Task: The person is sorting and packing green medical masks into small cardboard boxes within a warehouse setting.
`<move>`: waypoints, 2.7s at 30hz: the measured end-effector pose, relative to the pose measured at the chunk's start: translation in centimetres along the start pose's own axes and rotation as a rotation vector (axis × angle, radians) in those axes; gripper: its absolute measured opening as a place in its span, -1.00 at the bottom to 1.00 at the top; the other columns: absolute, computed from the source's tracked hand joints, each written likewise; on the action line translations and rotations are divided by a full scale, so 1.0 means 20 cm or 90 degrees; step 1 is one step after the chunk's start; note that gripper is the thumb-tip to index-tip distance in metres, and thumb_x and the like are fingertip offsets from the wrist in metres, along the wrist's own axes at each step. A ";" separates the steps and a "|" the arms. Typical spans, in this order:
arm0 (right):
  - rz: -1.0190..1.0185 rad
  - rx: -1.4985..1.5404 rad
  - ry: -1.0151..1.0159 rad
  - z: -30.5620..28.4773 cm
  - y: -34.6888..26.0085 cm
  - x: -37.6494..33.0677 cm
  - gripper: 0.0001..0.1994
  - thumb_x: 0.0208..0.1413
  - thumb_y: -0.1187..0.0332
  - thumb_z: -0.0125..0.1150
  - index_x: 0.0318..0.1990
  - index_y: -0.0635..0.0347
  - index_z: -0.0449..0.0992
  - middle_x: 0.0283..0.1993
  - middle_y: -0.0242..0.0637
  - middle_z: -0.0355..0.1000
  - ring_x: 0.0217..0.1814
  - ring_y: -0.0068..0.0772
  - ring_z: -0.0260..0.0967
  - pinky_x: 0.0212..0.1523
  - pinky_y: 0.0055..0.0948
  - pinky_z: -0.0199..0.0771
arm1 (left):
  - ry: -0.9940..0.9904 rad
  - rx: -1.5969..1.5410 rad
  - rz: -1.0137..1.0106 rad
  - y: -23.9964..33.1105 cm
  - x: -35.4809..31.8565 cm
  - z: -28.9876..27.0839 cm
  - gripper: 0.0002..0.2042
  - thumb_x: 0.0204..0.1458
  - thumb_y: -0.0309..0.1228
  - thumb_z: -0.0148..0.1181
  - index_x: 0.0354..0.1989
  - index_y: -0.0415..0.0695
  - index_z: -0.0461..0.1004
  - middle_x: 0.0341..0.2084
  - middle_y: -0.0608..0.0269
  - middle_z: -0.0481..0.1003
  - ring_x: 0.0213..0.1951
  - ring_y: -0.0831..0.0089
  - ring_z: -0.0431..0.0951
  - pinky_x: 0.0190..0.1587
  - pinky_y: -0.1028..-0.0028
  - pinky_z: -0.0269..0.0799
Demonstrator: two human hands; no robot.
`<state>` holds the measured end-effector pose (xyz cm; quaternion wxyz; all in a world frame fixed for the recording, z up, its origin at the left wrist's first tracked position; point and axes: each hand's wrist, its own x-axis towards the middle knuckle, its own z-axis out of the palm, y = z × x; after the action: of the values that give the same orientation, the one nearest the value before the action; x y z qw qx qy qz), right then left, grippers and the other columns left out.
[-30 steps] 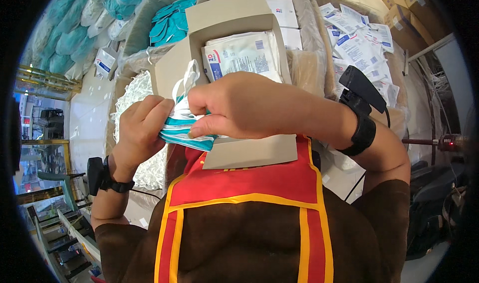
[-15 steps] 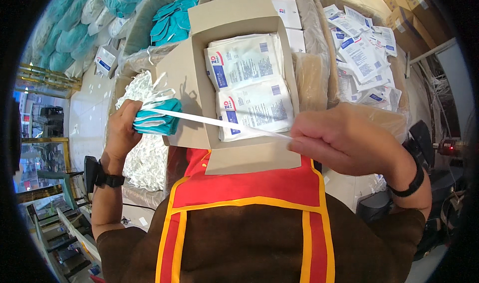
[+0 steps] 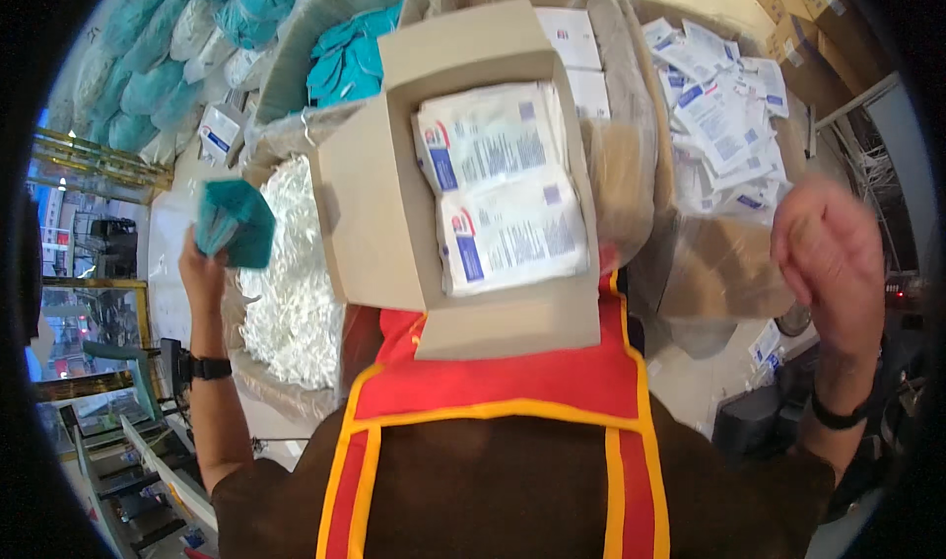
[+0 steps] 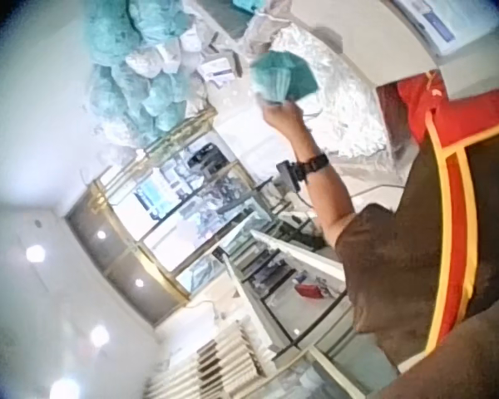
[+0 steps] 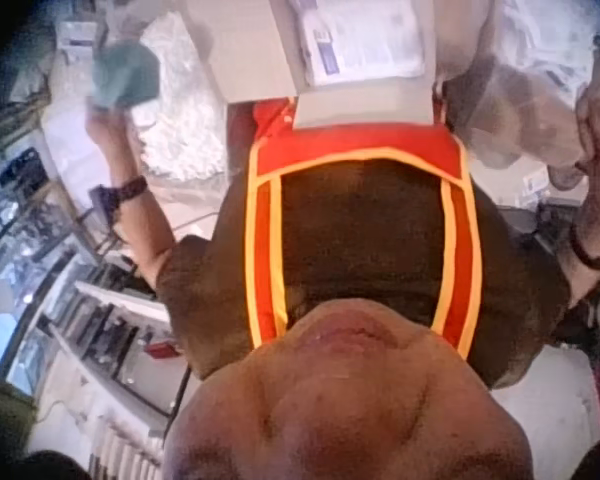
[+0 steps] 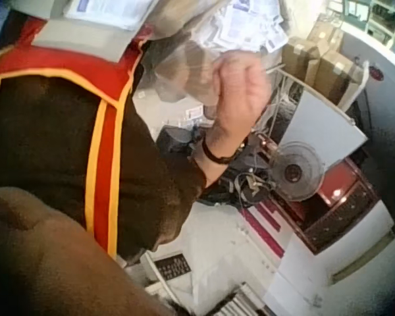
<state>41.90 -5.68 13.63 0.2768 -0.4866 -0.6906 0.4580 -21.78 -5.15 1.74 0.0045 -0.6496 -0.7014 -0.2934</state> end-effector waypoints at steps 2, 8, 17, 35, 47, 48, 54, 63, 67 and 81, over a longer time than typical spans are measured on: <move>0.016 0.134 0.063 0.06 0.03 0.04 -0.79 0.19 0.24 0.00 -0.35 0.19 0.37 -0.60 -0.50 0.22 -0.65 -0.75 0.08 -0.64 -0.68 0.01 | 0.057 -0.376 -0.214 0.18 0.03 -0.02 -0.81 0.10 -0.40 0.18 -0.13 -0.14 0.46 -0.37 0.37 0.52 -0.42 0.52 0.56 -0.49 0.52 0.42; -0.038 0.550 -0.148 0.51 0.18 0.40 -0.75 0.22 0.19 -0.05 -0.39 0.17 0.34 -0.60 -0.51 0.12 -0.66 -0.75 -0.03 -0.69 -0.71 -0.10 | 0.148 -1.063 -0.141 0.60 0.06 0.16 -0.62 0.14 -0.30 0.15 0.10 -0.20 0.38 -0.10 0.17 0.50 -0.18 0.45 0.54 -0.48 0.57 0.52; 0.001 0.477 -0.205 0.84 0.07 0.69 -0.65 0.32 0.14 -0.12 -0.31 0.27 0.42 -0.52 -0.41 0.25 -0.64 -0.76 -0.01 -0.64 -0.73 -0.03 | -0.136 -1.399 0.082 1.12 0.04 0.29 -0.55 0.21 -0.21 0.04 -0.03 -0.46 0.24 -0.30 0.08 0.33 -0.78 0.74 0.24 -0.47 0.57 0.48; -0.076 0.550 -0.373 1.07 0.09 0.65 -0.53 0.21 -0.02 0.11 -0.06 0.28 0.45 -0.29 -0.37 0.47 -0.42 -0.75 0.26 -0.47 -0.74 0.22 | 0.002 -1.343 -0.128 1.24 0.09 0.36 -0.62 0.16 -0.20 0.04 -0.09 -0.32 0.40 -0.33 0.03 0.43 -0.61 0.65 0.31 -0.42 0.60 0.31; -0.015 0.440 -0.440 0.92 0.06 0.62 -0.70 0.24 0.25 0.04 0.01 0.26 0.44 -0.42 -0.42 0.43 -0.57 -0.80 0.09 -0.55 -0.75 0.06 | -0.038 -1.325 -0.138 1.17 0.12 0.33 -0.60 0.20 -0.16 0.02 -0.12 -0.33 0.44 -0.34 -0.04 0.46 -0.65 0.62 0.29 -0.45 0.58 0.32; -0.015 0.445 -0.442 0.93 0.05 0.63 -0.73 0.22 0.23 0.09 -0.07 0.24 0.45 -0.43 -0.42 0.43 -0.58 -0.80 0.09 -0.58 -0.73 0.04 | -0.031 -1.320 -0.152 1.20 0.12 0.35 -0.58 0.19 -0.13 0.04 -0.12 -0.34 0.43 -0.35 -0.05 0.46 -0.66 0.62 0.29 -0.45 0.58 0.32; -0.014 0.438 -0.441 0.98 0.05 0.65 -0.73 0.19 0.18 0.18 -0.14 0.20 0.46 -0.48 -0.44 0.43 -0.63 -0.80 0.07 -0.62 -0.72 0.00 | -0.007 -1.306 -0.169 1.25 0.12 0.35 -0.56 0.19 -0.09 0.08 -0.15 -0.33 0.42 -0.39 -0.05 0.45 -0.66 0.61 0.29 -0.45 0.60 0.34; 0.034 0.471 -0.541 1.00 0.11 0.66 -0.73 0.31 0.17 -0.01 -0.08 0.19 0.42 -0.60 -0.48 0.29 -0.66 -0.81 0.01 -0.62 -0.75 -0.02 | 0.074 -1.267 -0.146 1.19 0.17 0.34 -0.59 0.19 -0.10 0.07 -0.14 -0.28 0.43 -0.38 -0.04 0.44 -0.65 0.58 0.30 -0.43 0.56 0.35; 0.058 0.480 -0.505 1.00 0.07 0.64 -0.71 0.32 0.17 -0.03 0.00 0.17 0.38 -0.64 -0.47 0.26 -0.69 -0.80 -0.02 -0.65 -0.74 -0.05 | 0.064 -1.287 -0.099 1.22 0.15 0.35 -0.64 0.20 -0.10 0.05 -0.16 -0.20 0.45 -0.40 0.02 0.47 -0.65 0.58 0.31 -0.43 0.55 0.34; 0.095 0.598 -0.537 1.08 0.10 0.67 -0.74 0.30 0.12 -0.01 -0.14 0.13 0.41 -0.65 -0.47 0.26 -0.74 -0.78 -0.04 -0.70 -0.73 -0.09 | 0.021 -1.306 -0.037 1.24 0.16 0.37 -0.63 0.22 -0.08 0.00 -0.15 -0.19 0.46 -0.43 0.08 0.48 -0.66 0.59 0.27 -0.40 0.55 0.32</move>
<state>19.83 -1.00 1.81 0.1326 -0.1380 -0.4299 0.8824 3.26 0.52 6.93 -0.5505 -0.3197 -0.1282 -0.7605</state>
